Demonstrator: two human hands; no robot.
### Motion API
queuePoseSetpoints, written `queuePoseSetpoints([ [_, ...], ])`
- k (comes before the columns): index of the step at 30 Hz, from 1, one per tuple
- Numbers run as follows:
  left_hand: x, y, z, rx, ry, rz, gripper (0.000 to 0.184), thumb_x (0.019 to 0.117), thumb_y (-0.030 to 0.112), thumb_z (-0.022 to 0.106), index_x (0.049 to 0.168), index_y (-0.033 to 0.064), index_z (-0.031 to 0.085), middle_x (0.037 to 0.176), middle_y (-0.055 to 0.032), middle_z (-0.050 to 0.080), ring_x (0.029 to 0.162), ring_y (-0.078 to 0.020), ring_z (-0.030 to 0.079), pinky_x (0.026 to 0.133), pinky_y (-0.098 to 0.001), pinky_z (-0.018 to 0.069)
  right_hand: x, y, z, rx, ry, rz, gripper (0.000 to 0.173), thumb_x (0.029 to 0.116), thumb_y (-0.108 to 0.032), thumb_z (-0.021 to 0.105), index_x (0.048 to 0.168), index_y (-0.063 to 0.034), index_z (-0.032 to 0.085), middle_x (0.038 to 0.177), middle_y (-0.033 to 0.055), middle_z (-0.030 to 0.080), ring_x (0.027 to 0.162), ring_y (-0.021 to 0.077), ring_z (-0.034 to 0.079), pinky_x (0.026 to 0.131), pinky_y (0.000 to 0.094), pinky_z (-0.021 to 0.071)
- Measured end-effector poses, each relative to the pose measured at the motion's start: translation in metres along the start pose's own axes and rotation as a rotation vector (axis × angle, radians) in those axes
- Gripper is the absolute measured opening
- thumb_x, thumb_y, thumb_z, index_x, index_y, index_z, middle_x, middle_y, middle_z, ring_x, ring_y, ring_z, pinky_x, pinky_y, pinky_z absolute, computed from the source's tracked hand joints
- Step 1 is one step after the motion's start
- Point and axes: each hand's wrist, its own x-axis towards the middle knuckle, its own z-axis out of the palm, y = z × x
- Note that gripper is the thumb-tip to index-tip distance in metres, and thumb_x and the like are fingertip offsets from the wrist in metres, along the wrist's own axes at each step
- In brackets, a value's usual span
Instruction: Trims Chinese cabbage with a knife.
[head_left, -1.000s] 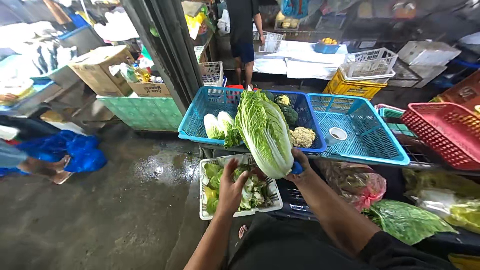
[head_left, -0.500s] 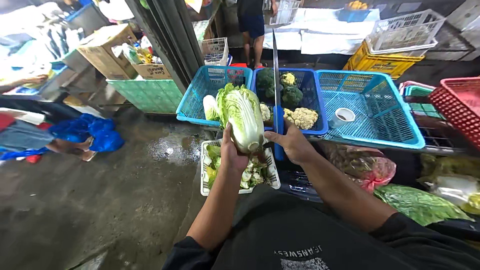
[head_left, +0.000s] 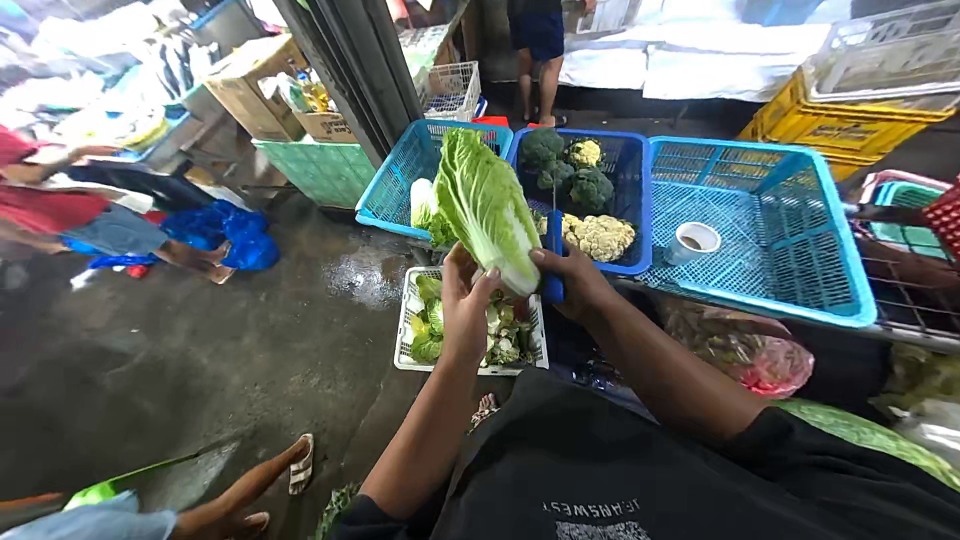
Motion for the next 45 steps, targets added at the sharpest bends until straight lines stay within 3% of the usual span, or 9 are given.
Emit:
queuePoseSetpoints([
  [4,-0.018,0.016,-0.026,0.758,-0.023,0.521,0.075,0.0869,0.024,0.076,0.151,0.0053,0.042,0.160,-0.0155,0.041,0.147,-0.0281,0.040,0.118,-0.0502,0.0413,-0.004,-0.013,-0.012,0.054,-0.068,0.102,0.054,0.0892,-0.035,0.074,0.132,-0.0092,0.053,0.101,0.0100,0.070,0.088,0.0204,0.071,0.078,0.0409,0.0623],
  [9,0.000,0.058,-0.025,1.449,-0.487,0.905,0.075,0.0811,0.022,0.083,0.150,0.0188,0.054,0.160,-0.0170,0.042,0.153,-0.0403,0.028,0.123,-0.0684,0.0182,-0.014,-0.033,0.002,-0.109,-0.190,0.250,0.047,0.0944,-0.039,0.069,0.127,-0.0083,0.055,0.095,0.0096,0.071,0.081,0.0191,0.072,0.070,0.0375,0.0628],
  [14,0.015,0.061,-0.040,1.113,-0.356,0.470,0.090,0.0655,0.029,0.095,0.143,0.0080,0.054,0.135,-0.0110,0.063,0.127,-0.0247,0.060,0.113,-0.0483,0.0457,-0.009,-0.041,-0.007,-0.124,-0.394,0.400,0.044,0.1093,-0.042,0.035,0.123,-0.0067,0.057,0.104,0.0155,0.074,0.090,0.0260,0.075,0.073,0.0384,0.0630],
  [17,0.009,0.028,-0.056,0.505,-0.172,0.017,0.080,0.0749,0.020,0.089,0.144,0.0153,0.049,0.122,-0.0080,0.068,0.106,-0.0184,0.070,0.089,-0.0425,0.0622,-0.011,-0.031,-0.006,-0.202,-0.270,0.329,0.032,0.1100,-0.026,0.042,0.130,-0.0026,0.048,0.107,0.0172,0.074,0.093,0.0288,0.075,0.078,0.0426,0.0632],
  [20,0.006,-0.003,-0.062,0.090,-0.071,-0.181,0.076,0.0801,0.023,0.082,0.146,0.0140,0.046,0.119,-0.0118,0.069,0.100,-0.0232,0.071,0.086,-0.0443,0.0617,-0.012,-0.013,-0.001,-0.301,-0.148,0.227,0.034,0.1054,-0.018,0.056,0.133,-0.0017,0.047,0.107,0.0169,0.073,0.092,0.0283,0.074,0.079,0.0428,0.0633],
  [27,0.014,-0.005,-0.071,0.175,-0.089,-0.187,0.079,0.0759,0.031,0.086,0.142,0.0143,0.047,0.119,-0.0103,0.068,0.103,-0.0215,0.070,0.087,-0.0426,0.0613,0.006,0.010,0.023,-0.458,-0.089,0.045,0.045,0.0922,-0.025,0.076,0.129,-0.0056,0.058,0.102,0.0112,0.070,0.082,0.0209,0.070,0.073,0.0369,0.0618],
  [30,0.010,-0.005,-0.070,0.297,-0.094,-0.178,0.072,0.0874,0.034,0.078,0.147,0.0153,0.041,0.121,-0.0098,0.066,0.105,-0.0197,0.069,0.089,-0.0426,0.0608,0.011,0.023,0.042,-0.468,-0.071,0.036,0.064,0.0829,-0.029,0.085,0.135,-0.0075,0.054,0.108,0.0111,0.071,0.094,0.0208,0.072,0.083,0.0396,0.0627],
  [34,0.007,0.000,-0.096,0.260,-0.270,-0.090,0.067,0.1004,0.035,0.060,0.158,0.0119,0.034,0.136,-0.0107,0.062,0.120,-0.0187,0.064,0.103,-0.0404,0.0552,0.023,0.036,0.052,-0.340,0.002,-0.013,0.066,0.0752,-0.023,0.089,0.129,-0.0074,0.053,0.098,0.0120,0.070,0.084,0.0217,0.071,0.075,0.0404,0.0629],
  [45,0.038,0.025,-0.149,0.416,-0.240,0.000,0.042,0.0945,0.006,0.062,0.136,0.0103,0.062,0.110,-0.0065,0.074,0.091,-0.0155,0.073,0.080,-0.0351,0.0627,0.030,0.043,0.071,-0.435,0.003,-0.094,0.060,0.0710,-0.015,0.087,0.122,-0.0092,0.056,0.098,0.0060,0.070,0.086,0.0149,0.071,0.076,0.0329,0.0629],
])
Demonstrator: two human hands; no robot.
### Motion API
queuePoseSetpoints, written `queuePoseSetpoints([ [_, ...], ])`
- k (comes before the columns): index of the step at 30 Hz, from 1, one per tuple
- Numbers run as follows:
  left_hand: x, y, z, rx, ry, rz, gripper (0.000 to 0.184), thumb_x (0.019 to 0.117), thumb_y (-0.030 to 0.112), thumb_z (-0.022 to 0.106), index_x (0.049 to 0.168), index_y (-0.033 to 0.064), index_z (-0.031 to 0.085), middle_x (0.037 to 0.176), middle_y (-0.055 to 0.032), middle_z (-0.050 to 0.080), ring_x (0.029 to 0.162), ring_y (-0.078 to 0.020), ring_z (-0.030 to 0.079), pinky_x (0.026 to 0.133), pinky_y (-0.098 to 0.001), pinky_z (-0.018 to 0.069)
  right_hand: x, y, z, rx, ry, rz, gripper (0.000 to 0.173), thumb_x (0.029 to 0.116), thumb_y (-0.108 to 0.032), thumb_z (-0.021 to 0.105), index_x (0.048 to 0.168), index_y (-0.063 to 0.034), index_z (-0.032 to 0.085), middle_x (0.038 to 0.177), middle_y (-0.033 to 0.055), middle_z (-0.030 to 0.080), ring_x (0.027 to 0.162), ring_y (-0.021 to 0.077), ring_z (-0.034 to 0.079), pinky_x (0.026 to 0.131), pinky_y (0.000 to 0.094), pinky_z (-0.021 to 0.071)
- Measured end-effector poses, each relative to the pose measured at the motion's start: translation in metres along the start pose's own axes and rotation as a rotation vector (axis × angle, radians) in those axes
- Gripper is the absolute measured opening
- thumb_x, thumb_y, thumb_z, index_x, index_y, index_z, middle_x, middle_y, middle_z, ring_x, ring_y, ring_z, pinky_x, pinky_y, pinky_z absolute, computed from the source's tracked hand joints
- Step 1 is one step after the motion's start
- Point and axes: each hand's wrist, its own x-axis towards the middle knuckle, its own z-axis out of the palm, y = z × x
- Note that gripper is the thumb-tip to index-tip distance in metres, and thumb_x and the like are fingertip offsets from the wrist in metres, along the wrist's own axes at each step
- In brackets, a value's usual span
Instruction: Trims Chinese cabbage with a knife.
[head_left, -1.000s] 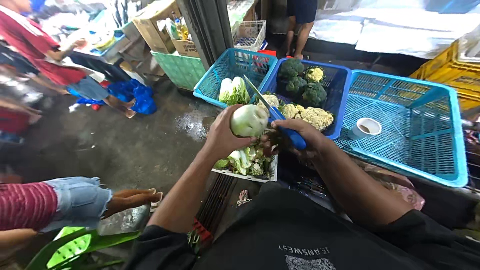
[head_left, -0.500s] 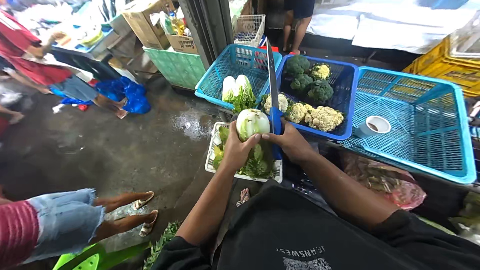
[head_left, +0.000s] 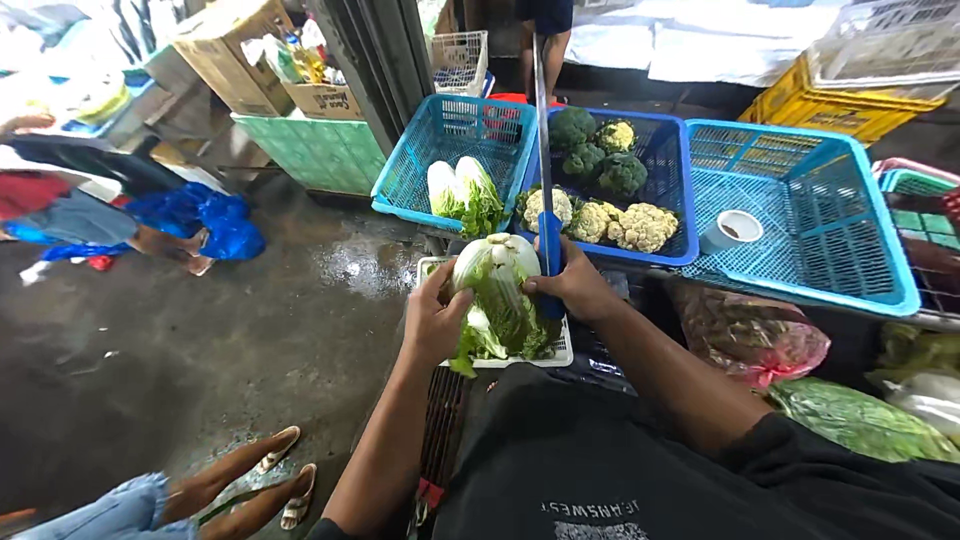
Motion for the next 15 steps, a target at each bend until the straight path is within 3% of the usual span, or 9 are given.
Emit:
queuePoseSetpoints([
  [3,0.017,0.001,-0.008,0.129,-0.036,0.096,0.060,0.0906,-0.001,0.059,0.147,0.0184,0.055,0.125,-0.0045,0.069,0.100,-0.0154,0.070,0.084,-0.0389,0.0616,0.000,0.002,0.009,0.005,-0.011,0.010,0.061,0.0727,-0.020,0.088,0.123,-0.0086,0.056,0.096,0.0064,0.070,0.084,0.0147,0.071,0.076,0.0332,0.0627],
  [6,0.036,0.004,-0.006,0.318,-0.025,0.191,0.050,0.0940,0.002,0.054,0.141,0.0188,0.061,0.129,-0.0021,0.067,0.106,-0.0133,0.068,0.088,-0.0401,0.0597,0.002,0.003,0.019,-0.026,0.033,0.039,0.072,0.0740,-0.028,0.089,0.132,-0.0089,0.051,0.102,0.0072,0.070,0.089,0.0149,0.071,0.079,0.0338,0.0624],
  [9,0.043,0.009,0.004,0.441,0.016,0.220,0.039,0.0998,0.009,0.051,0.136,0.0168,0.064,0.129,-0.0030,0.068,0.109,-0.0154,0.068,0.089,-0.0437,0.0589,0.000,0.006,0.027,-0.012,0.097,0.042,0.081,0.0736,-0.028,0.089,0.140,-0.0098,0.046,0.107,0.0094,0.068,0.092,0.0170,0.071,0.080,0.0359,0.0625],
  [12,0.045,0.013,0.016,0.461,0.011,0.251,0.037,0.1000,0.010,0.054,0.135,0.0152,0.064,0.127,-0.0049,0.067,0.109,-0.0159,0.067,0.089,-0.0420,0.0590,0.000,0.009,0.024,-0.005,0.180,-0.010,0.082,0.0675,-0.022,0.092,0.135,-0.0104,0.047,0.106,0.0101,0.066,0.089,0.0180,0.069,0.076,0.0364,0.0622],
  [15,0.049,0.014,0.021,0.409,-0.051,0.287,0.037,0.0990,0.007,0.056,0.135,0.0137,0.064,0.123,-0.0044,0.068,0.103,-0.0129,0.068,0.086,-0.0363,0.0596,-0.005,0.006,0.013,-0.061,0.208,-0.060,0.078,0.0674,-0.021,0.093,0.133,-0.0120,0.052,0.106,0.0085,0.067,0.090,0.0163,0.070,0.077,0.0361,0.0626],
])
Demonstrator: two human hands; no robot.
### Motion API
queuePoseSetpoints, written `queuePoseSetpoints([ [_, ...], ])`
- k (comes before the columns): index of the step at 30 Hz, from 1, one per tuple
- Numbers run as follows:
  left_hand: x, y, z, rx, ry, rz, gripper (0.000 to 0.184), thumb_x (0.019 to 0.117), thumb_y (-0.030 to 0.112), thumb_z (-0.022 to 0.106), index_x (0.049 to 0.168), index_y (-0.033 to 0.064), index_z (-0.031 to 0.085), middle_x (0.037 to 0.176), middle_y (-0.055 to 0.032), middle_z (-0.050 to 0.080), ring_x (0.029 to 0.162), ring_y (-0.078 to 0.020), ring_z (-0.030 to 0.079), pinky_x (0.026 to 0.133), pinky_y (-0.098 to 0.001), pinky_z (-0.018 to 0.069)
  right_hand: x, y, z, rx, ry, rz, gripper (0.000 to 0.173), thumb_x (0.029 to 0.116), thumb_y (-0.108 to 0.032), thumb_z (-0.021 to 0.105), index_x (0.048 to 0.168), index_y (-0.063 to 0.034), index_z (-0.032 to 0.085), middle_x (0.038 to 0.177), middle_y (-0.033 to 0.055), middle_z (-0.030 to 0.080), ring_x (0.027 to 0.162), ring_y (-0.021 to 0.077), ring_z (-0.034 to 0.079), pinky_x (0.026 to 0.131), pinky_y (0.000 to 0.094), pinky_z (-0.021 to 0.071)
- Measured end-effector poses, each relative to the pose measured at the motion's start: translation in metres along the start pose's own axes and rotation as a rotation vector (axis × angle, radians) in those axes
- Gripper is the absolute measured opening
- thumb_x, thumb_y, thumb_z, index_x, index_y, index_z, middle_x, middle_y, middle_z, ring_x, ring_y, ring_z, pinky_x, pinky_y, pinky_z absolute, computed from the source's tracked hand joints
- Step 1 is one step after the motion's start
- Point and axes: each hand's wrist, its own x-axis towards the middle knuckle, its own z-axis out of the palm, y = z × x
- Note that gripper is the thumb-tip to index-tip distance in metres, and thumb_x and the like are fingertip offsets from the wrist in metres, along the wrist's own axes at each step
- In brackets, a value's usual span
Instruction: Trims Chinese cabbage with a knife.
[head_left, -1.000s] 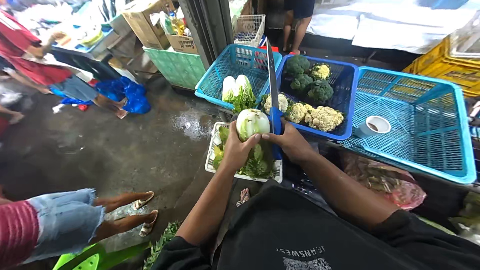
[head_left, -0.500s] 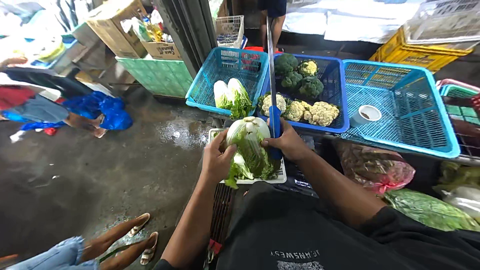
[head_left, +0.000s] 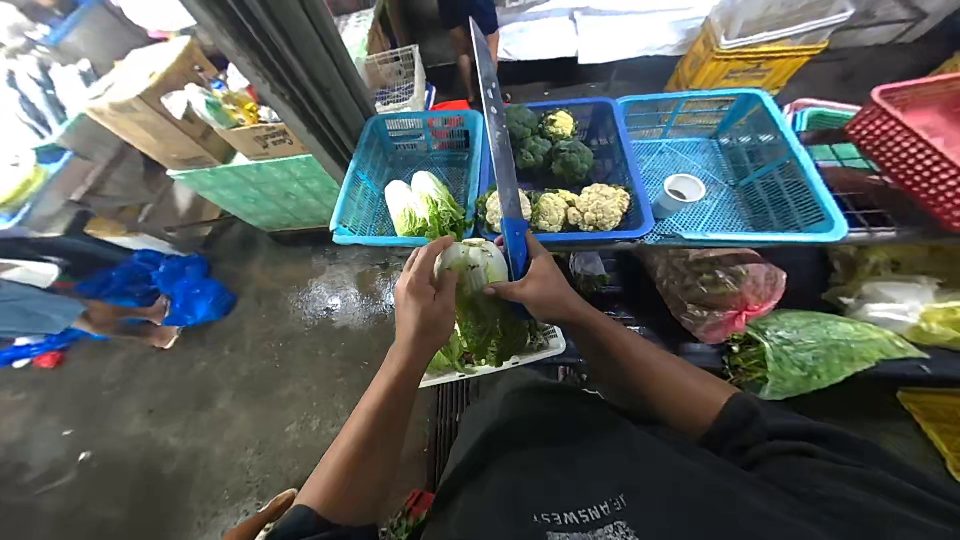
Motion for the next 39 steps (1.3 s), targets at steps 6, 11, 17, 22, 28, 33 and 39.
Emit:
queuePoseSetpoints([
  [6,0.017,0.005,0.000,-0.057,-0.147,0.088,0.042,0.0971,0.004,0.054,0.136,0.0156,0.064,0.120,-0.0022,0.068,0.097,-0.0108,0.068,0.081,-0.0335,0.0601,-0.004,-0.004,-0.025,-0.038,0.007,-0.061,0.078,0.0668,-0.022,0.094,0.132,-0.0131,0.052,0.107,0.0059,0.069,0.092,0.0144,0.071,0.079,0.0345,0.0635],
  [11,0.036,0.017,-0.004,0.161,-0.252,0.256,0.043,0.0924,0.000,0.052,0.131,0.0131,0.068,0.117,-0.0055,0.070,0.104,-0.0172,0.069,0.088,-0.0430,0.0595,-0.003,-0.006,-0.044,-0.239,0.024,-0.091,0.083,0.0628,-0.032,0.097,0.131,-0.0137,0.052,0.104,0.0046,0.070,0.091,0.0134,0.070,0.081,0.0382,0.0624],
  [17,0.078,0.048,-0.033,0.148,-0.637,0.234,0.038,0.0889,-0.004,0.052,0.112,0.0151,0.076,0.113,0.0020,0.072,0.106,-0.0101,0.067,0.094,-0.0373,0.0570,-0.004,-0.006,-0.061,-0.254,-0.106,-0.183,0.086,0.0619,-0.035,0.097,0.131,-0.0102,0.051,0.105,0.0025,0.071,0.094,0.0093,0.071,0.085,0.0331,0.0622],
  [22,0.093,0.057,-0.047,-0.047,-0.875,0.047,0.035,0.0936,-0.002,0.050,0.109,0.0139,0.078,0.107,0.0024,0.076,0.093,-0.0075,0.070,0.084,-0.0299,0.0596,-0.002,-0.008,-0.072,-0.241,-0.296,-0.299,0.089,0.0626,-0.035,0.097,0.134,-0.0071,0.051,0.110,0.0028,0.071,0.099,0.0080,0.070,0.089,0.0312,0.0615],
  [28,0.047,-0.008,-0.006,-0.914,-0.389,-0.035,0.017,0.1001,0.029,0.065,0.110,0.0202,0.077,0.101,0.0044,0.074,0.074,-0.0026,0.066,0.061,-0.0198,0.0565,0.016,-0.017,-0.071,-0.213,-0.330,-0.348,0.088,0.0621,-0.031,0.098,0.132,-0.0080,0.051,0.111,0.0024,0.071,0.100,0.0087,0.070,0.089,0.0314,0.0621],
  [33,0.031,-0.027,-0.022,-0.961,0.027,-0.049,0.012,0.0993,0.031,0.057,0.103,0.0246,0.065,0.072,0.0094,0.062,0.062,-0.0040,0.057,0.058,-0.0230,0.0494,0.021,0.005,-0.075,-0.267,-0.393,-0.254,0.088,0.0643,-0.035,0.097,0.135,-0.0095,0.050,0.109,0.0039,0.071,0.097,0.0100,0.070,0.089,0.0335,0.0617],
  [39,0.015,0.000,-0.037,-0.324,0.210,-0.135,0.031,0.0992,0.014,0.061,0.129,0.0059,0.063,0.100,-0.0007,0.071,0.074,-0.0079,0.065,0.065,-0.0254,0.0574,0.018,0.020,-0.074,-0.175,-0.377,-0.211,0.087,0.0642,-0.031,0.096,0.134,-0.0072,0.050,0.112,0.0049,0.070,0.101,0.0112,0.069,0.091,0.0333,0.0610],
])
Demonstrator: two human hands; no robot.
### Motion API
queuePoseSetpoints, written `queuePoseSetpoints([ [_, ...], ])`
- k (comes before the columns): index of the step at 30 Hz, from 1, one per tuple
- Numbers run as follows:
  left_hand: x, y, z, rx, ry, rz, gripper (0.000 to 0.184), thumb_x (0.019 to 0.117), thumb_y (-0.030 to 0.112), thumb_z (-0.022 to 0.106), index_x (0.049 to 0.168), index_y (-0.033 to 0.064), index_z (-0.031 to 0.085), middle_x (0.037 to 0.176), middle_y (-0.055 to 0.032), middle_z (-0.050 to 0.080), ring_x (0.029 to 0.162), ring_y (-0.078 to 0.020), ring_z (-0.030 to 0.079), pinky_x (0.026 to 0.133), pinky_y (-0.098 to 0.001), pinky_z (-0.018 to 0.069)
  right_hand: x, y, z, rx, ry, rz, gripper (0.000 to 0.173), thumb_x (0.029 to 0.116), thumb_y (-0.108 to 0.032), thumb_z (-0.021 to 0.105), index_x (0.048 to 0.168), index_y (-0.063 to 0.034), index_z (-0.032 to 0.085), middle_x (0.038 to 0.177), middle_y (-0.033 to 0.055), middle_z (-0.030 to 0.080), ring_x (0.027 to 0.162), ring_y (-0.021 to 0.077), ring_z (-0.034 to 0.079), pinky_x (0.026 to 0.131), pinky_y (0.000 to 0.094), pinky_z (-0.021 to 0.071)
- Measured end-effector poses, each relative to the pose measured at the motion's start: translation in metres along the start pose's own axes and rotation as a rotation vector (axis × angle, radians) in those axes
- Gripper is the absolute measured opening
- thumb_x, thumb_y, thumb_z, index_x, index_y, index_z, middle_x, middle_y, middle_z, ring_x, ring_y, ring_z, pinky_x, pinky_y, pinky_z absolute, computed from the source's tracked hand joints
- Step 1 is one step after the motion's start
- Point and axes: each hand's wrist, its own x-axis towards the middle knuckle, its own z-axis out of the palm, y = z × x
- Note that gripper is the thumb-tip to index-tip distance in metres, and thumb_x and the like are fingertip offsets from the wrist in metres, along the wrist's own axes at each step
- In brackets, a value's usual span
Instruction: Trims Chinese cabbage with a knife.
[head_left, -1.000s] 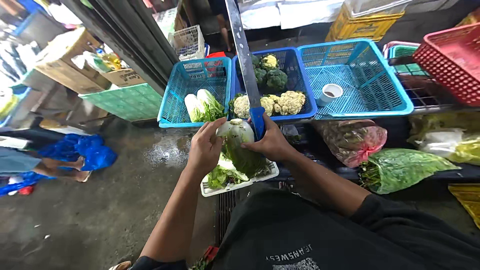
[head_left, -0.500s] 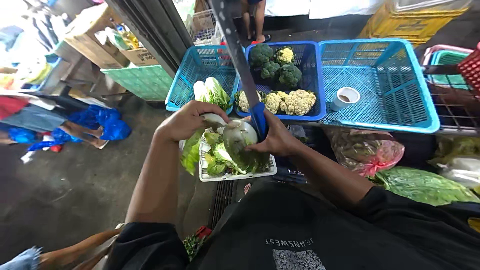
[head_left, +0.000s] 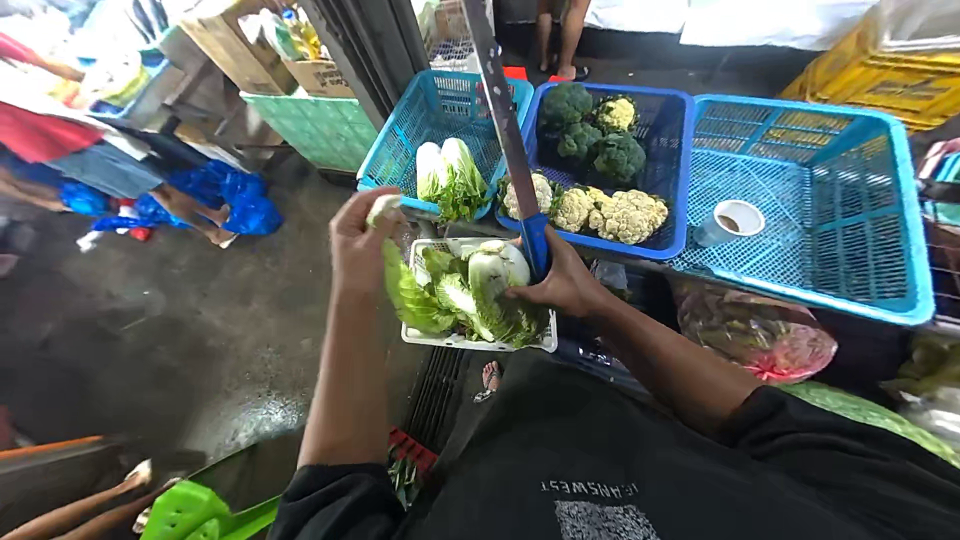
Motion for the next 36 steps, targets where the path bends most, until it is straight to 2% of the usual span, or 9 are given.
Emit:
queuePoseSetpoints([
  [3,-0.028,-0.042,0.024,0.258,-0.116,-0.193,0.066,0.0932,0.018,0.073,0.152,0.0094,0.046,0.145,-0.0136,0.056,0.122,-0.0256,0.062,0.099,-0.0487,0.0548,0.003,-0.003,0.008,0.023,0.039,0.006,0.088,0.0630,-0.030,0.097,0.134,-0.0083,0.051,0.113,0.0041,0.070,0.102,0.0118,0.070,0.091,0.0344,0.0617],
  [5,-0.049,-0.057,0.041,0.053,-0.135,-0.227,0.076,0.0879,0.027,0.073,0.155,0.0126,0.040,0.152,-0.0089,0.050,0.133,-0.0236,0.055,0.106,-0.0466,0.0509,0.006,-0.006,0.015,-0.014,0.097,0.026,0.088,0.0632,-0.032,0.098,0.134,-0.0096,0.050,0.112,0.0036,0.070,0.101,0.0114,0.070,0.090,0.0344,0.0619],
  [11,-0.109,-0.047,0.103,0.051,0.001,-0.351,0.120,0.0669,0.037,0.092,0.160,0.0080,0.021,0.142,-0.0173,0.055,0.125,-0.0180,0.060,0.106,-0.0388,0.0534,0.017,0.001,0.056,0.203,0.225,0.132,0.080,0.0753,-0.046,0.089,0.135,-0.0099,0.050,0.109,0.0046,0.070,0.097,0.0136,0.070,0.085,0.0367,0.0624],
  [13,-0.107,-0.052,0.102,0.176,0.067,-0.457,0.124,0.0618,0.037,0.096,0.159,0.0100,0.024,0.142,-0.0166,0.055,0.126,-0.0185,0.060,0.106,-0.0389,0.0523,0.017,0.009,0.072,0.196,0.215,0.110,0.075,0.0869,-0.061,0.074,0.136,-0.0090,0.050,0.108,0.0046,0.069,0.096,0.0127,0.069,0.084,0.0362,0.0617],
  [16,-0.100,-0.068,0.081,0.186,0.075,-0.454,0.107,0.0681,0.037,0.093,0.154,0.0088,0.036,0.146,-0.0166,0.050,0.129,-0.0223,0.056,0.107,-0.0418,0.0506,0.020,0.010,0.088,0.146,0.205,0.115,0.052,0.1008,-0.043,0.063,0.138,-0.0091,0.051,0.111,0.0055,0.069,0.099,0.0125,0.069,0.088,0.0351,0.0612],
  [21,-0.096,-0.094,0.042,-0.254,0.104,-0.439,0.080,0.0765,0.030,0.085,0.143,0.0049,0.047,0.116,-0.0121,0.069,0.102,-0.0188,0.071,0.089,-0.0393,0.0619,0.021,-0.001,0.100,0.208,0.151,0.160,0.040,0.0979,-0.029,0.067,0.132,-0.0095,0.060,0.110,0.0059,0.072,0.097,0.0162,0.071,0.085,0.0369,0.0630],
  [25,-0.098,-0.107,0.031,-0.376,0.064,-0.512,0.068,0.0951,0.035,0.067,0.150,0.0072,0.039,0.125,-0.0124,0.066,0.109,-0.0209,0.068,0.095,-0.0427,0.0594,0.029,-0.003,0.123,0.130,0.174,0.182,0.043,0.0971,-0.032,0.067,0.135,-0.0120,0.059,0.113,0.0037,0.071,0.097,0.0130,0.070,0.084,0.0351,0.0615],
  [32,-0.093,-0.120,0.010,-0.366,0.044,-0.505,0.082,0.0773,0.020,0.086,0.144,0.0042,0.042,0.117,-0.0144,0.069,0.102,-0.0220,0.071,0.089,-0.0421,0.0628,0.029,0.003,0.126,0.077,0.030,0.093,0.040,0.0941,-0.024,0.064,0.130,-0.0071,0.063,0.115,0.0044,0.073,0.097,0.0120,0.070,0.085,0.0333,0.0608],
  [36,-0.088,-0.133,-0.022,0.012,-0.205,-0.485,0.096,0.0656,0.041,0.092,0.146,0.0164,0.045,0.118,-0.0077,0.069,0.104,-0.0161,0.070,0.090,-0.0422,0.0612,0.024,0.012,0.107,-0.079,-0.011,0.278,0.033,0.0927,-0.006,0.057,0.125,-0.0060,0.065,0.111,0.0065,0.072,0.098,0.0148,0.069,0.086,0.0384,0.0581],
])
